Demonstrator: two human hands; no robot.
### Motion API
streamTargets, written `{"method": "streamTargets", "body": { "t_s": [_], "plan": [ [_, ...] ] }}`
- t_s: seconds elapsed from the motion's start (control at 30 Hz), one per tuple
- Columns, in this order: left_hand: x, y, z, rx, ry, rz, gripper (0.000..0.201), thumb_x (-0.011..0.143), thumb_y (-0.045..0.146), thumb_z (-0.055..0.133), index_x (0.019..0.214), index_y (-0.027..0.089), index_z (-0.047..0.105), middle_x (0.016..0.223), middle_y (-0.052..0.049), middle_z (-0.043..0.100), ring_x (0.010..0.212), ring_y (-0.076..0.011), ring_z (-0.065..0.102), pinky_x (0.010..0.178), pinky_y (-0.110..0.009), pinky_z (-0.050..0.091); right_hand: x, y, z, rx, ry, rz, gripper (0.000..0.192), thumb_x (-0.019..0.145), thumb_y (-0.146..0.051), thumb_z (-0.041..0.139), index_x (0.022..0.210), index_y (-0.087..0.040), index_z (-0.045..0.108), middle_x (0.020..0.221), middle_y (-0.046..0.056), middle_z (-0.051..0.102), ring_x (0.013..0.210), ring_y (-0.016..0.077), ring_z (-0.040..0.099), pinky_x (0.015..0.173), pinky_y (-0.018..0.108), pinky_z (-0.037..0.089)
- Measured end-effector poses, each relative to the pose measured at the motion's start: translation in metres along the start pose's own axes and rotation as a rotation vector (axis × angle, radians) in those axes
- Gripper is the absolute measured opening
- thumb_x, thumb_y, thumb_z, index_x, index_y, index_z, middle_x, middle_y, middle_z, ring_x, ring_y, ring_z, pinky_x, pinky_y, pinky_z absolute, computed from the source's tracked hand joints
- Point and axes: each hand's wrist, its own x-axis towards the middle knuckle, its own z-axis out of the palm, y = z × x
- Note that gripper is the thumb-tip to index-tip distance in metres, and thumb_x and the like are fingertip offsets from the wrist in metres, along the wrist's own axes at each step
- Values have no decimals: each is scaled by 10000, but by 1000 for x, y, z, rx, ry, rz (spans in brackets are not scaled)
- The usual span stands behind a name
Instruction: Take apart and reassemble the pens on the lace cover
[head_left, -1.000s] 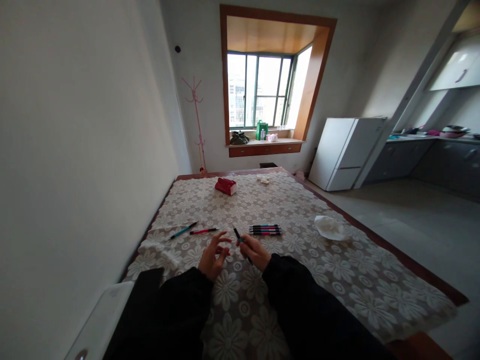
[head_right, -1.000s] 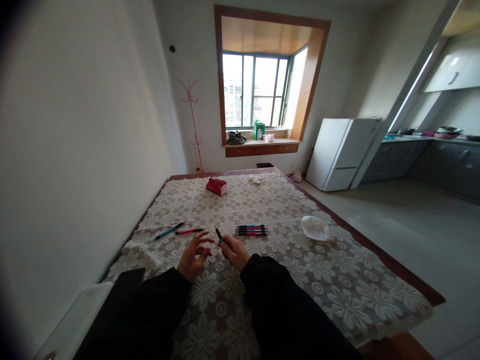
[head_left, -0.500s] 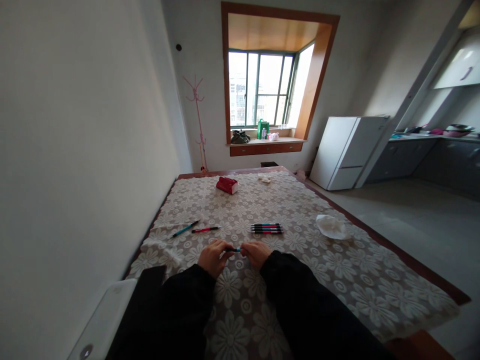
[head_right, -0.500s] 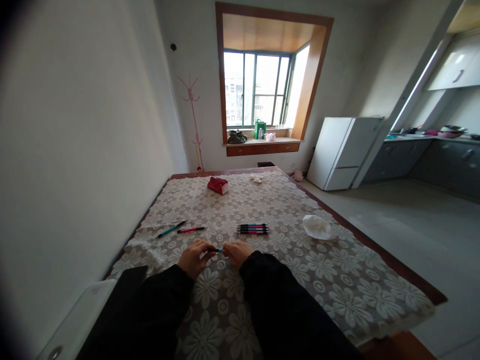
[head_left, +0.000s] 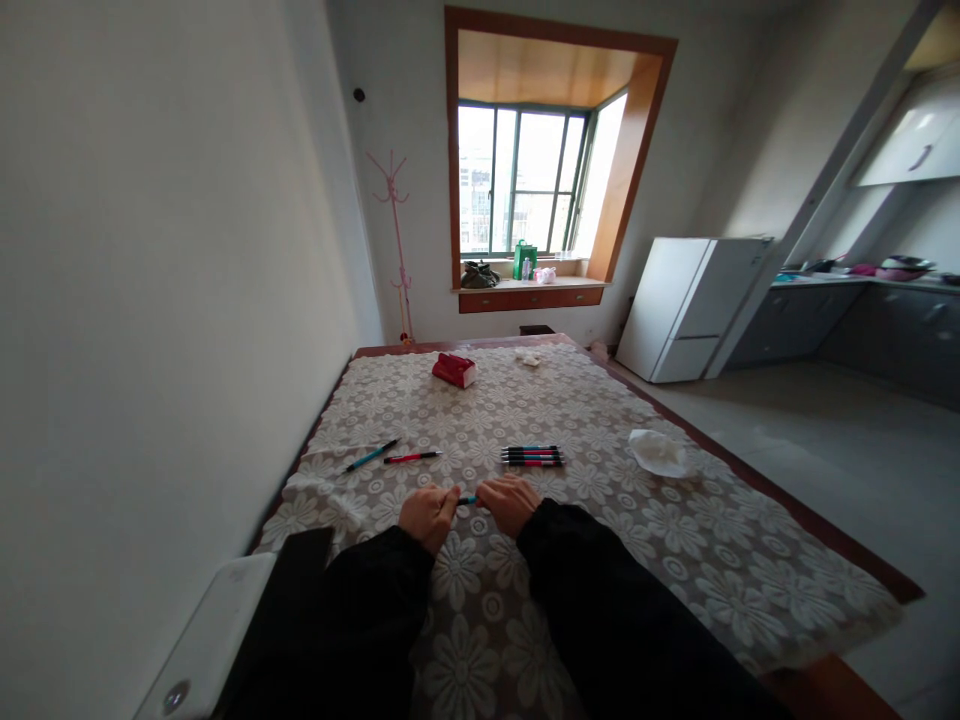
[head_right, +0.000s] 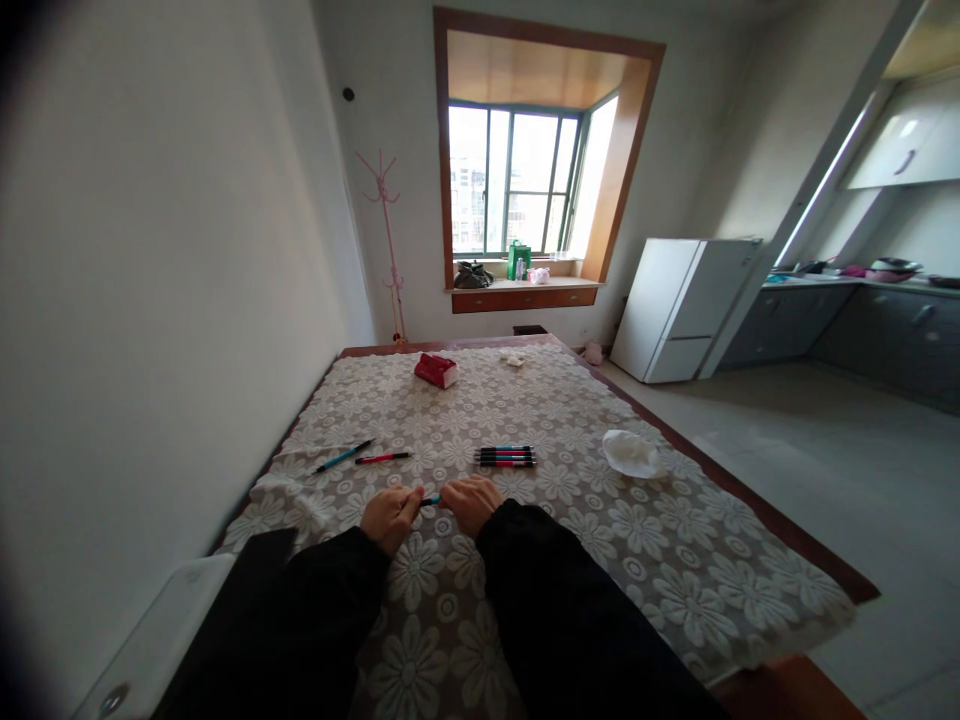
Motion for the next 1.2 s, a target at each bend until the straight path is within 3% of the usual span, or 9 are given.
{"method": "streamTargets", "body": {
  "t_s": [0.2,0.3,0.4,0.57,0.67,0.77,0.9,1.0,1.2],
  "plan": [
    [0,-1,0,-129,109,183,251,804,353,608,1029,242,623,932,-21,679,900,-181,586,829,-279,408,-3,7,-5,12,22,61,85,889,-271,572,889,-189,590,840,32,652,750,158,602,638,247,358],
    [-1,-1,-1,-89,106,170,136,815,306,590,917,237,649,837,-18,673,840,-178,587,794,-285,413,-4,7,-6,50,-13,112,99,890,-286,570,952,-214,597,857,15,666,715,153,611,590,238,350],
    [0,-1,-2,-45,70,99,318,916,345,419,752,233,667,709,-25,655,792,-181,584,745,-289,413,-5,4,-8,62,-12,102,124,913,-300,532,977,-223,606,870,20,666,742,159,616,621,238,369],
    [0,-1,-2,-106,108,143,222,830,358,576,1007,239,634,884,-20,679,867,-180,581,799,-287,414,-6,2,-7,88,35,64,187,937,-324,481,1027,-218,605,894,40,648,792,167,608,693,248,397],
    [0,-1,-1,-74,81,134,143,830,339,572,871,236,662,795,-18,672,828,-179,579,779,-284,409,-5,3,-4,97,49,41,184,952,-282,440,968,-206,607,869,41,639,796,166,604,711,254,400],
    [0,-2,0,-22,55,96,356,924,355,398,723,233,666,689,-26,649,795,-183,580,747,-288,401,-4,5,-1,127,41,38,86,901,-244,528,942,-198,589,881,38,641,801,167,607,701,247,401],
    [0,-2,0,-80,92,142,216,856,386,532,956,232,647,830,-25,676,835,-180,589,769,-279,409,-5,6,1,151,5,109,174,848,-226,592,1016,-199,555,870,27,662,752,169,617,647,240,398],
    [0,-1,0,-60,91,157,186,848,376,541,884,234,656,801,-21,674,826,-177,583,771,-275,400,-6,4,-2,158,19,75,198,874,-266,563,1062,-208,549,908,33,667,796,175,621,682,249,403],
    [-1,0,-1,30,38,93,483,943,411,323,629,231,642,638,-20,651,763,-169,575,735,-271,370,-4,-1,-3,119,28,17,155,935,-267,470,923,-203,610,840,35,647,781,160,604,706,254,390]
  ]
}}
